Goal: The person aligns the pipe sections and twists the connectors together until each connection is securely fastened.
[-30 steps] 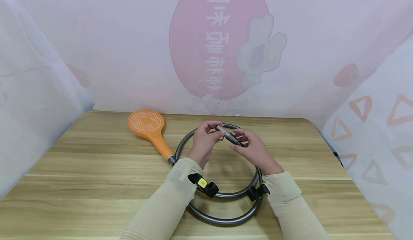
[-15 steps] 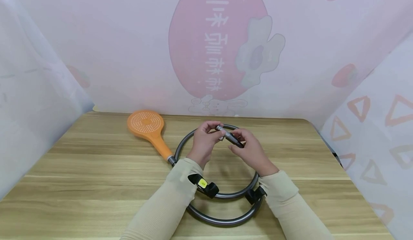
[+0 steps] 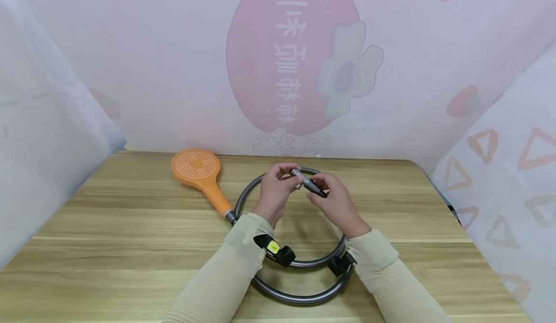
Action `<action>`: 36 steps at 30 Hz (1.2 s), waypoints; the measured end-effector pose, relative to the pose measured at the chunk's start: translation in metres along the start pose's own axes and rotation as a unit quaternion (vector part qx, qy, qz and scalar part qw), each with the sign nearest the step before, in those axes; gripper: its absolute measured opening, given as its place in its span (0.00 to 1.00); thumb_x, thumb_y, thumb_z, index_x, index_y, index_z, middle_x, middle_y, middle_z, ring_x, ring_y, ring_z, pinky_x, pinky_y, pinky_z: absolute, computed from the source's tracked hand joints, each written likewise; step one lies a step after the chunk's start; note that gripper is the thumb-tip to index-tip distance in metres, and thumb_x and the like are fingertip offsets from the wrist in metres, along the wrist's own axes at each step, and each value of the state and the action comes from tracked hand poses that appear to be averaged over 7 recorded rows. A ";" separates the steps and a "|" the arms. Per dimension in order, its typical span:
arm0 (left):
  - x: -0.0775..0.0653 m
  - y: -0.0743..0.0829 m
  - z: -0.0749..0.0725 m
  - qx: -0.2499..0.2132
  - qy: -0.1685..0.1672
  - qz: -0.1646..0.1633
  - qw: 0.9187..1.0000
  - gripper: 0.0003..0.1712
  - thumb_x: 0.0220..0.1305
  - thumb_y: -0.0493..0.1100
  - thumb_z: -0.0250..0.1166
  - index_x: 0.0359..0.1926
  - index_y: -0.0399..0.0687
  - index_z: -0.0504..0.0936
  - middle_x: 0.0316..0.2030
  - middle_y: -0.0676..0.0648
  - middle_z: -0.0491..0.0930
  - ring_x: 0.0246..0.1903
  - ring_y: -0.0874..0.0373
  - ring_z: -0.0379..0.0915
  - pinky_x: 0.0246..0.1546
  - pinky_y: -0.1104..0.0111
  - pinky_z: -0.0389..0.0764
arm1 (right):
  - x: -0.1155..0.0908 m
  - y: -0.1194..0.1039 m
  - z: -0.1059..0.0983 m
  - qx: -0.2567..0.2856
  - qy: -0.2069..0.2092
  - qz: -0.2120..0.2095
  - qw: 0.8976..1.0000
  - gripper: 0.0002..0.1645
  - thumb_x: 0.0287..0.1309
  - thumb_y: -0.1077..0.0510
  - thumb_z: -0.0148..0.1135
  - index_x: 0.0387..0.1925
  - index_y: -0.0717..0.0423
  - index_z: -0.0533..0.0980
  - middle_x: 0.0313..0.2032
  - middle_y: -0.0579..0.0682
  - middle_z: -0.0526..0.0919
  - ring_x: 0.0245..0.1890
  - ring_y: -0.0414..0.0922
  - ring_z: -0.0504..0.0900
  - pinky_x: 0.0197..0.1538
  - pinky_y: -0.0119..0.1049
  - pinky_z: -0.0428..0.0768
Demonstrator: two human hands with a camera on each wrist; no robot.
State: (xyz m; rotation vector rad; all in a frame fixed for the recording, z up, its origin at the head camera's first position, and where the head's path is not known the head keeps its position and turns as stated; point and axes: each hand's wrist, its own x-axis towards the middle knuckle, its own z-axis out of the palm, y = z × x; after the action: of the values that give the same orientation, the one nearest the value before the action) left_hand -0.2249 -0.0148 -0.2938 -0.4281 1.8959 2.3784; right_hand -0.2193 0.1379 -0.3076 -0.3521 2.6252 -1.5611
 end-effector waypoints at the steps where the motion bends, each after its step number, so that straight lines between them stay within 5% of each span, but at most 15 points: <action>1: 0.000 0.000 0.000 0.000 0.000 0.000 1.000 0.17 0.57 0.27 0.66 0.49 0.37 0.77 0.51 0.37 0.78 0.41 0.57 0.75 0.41 0.68 0.80 | 0.000 0.000 0.000 -0.001 0.002 -0.002 1.000 0.19 0.54 0.65 0.68 0.48 0.62 0.75 0.41 0.55 0.77 0.42 0.50 0.76 0.42 0.40 0.78; 26: 0.000 0.002 -0.001 -0.001 -0.007 0.002 1.000 0.16 0.58 0.28 0.66 0.47 0.39 0.78 0.53 0.36 0.77 0.41 0.57 0.75 0.41 0.68 0.81 | 0.003 0.001 0.001 -0.015 -0.001 -0.016 1.000 0.15 0.58 0.65 0.66 0.47 0.62 0.75 0.40 0.55 0.78 0.40 0.49 0.77 0.44 0.42 0.78; 36: 0.002 -0.001 -0.001 -0.001 -0.007 0.007 1.000 0.16 0.58 0.27 0.66 0.48 0.37 0.78 0.45 0.45 0.80 0.41 0.58 0.75 0.40 0.69 0.81 | 0.005 0.001 -0.001 -0.009 -0.018 -0.019 1.000 0.14 0.59 0.64 0.65 0.47 0.62 0.76 0.40 0.55 0.79 0.38 0.48 0.77 0.43 0.42 0.77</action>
State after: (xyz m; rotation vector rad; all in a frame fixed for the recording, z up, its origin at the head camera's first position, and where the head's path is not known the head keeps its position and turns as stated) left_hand -0.2265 -0.0161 -0.2958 -0.3986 1.8978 2.3857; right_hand -0.2242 0.1379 -0.3076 -0.4304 2.6228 -1.5283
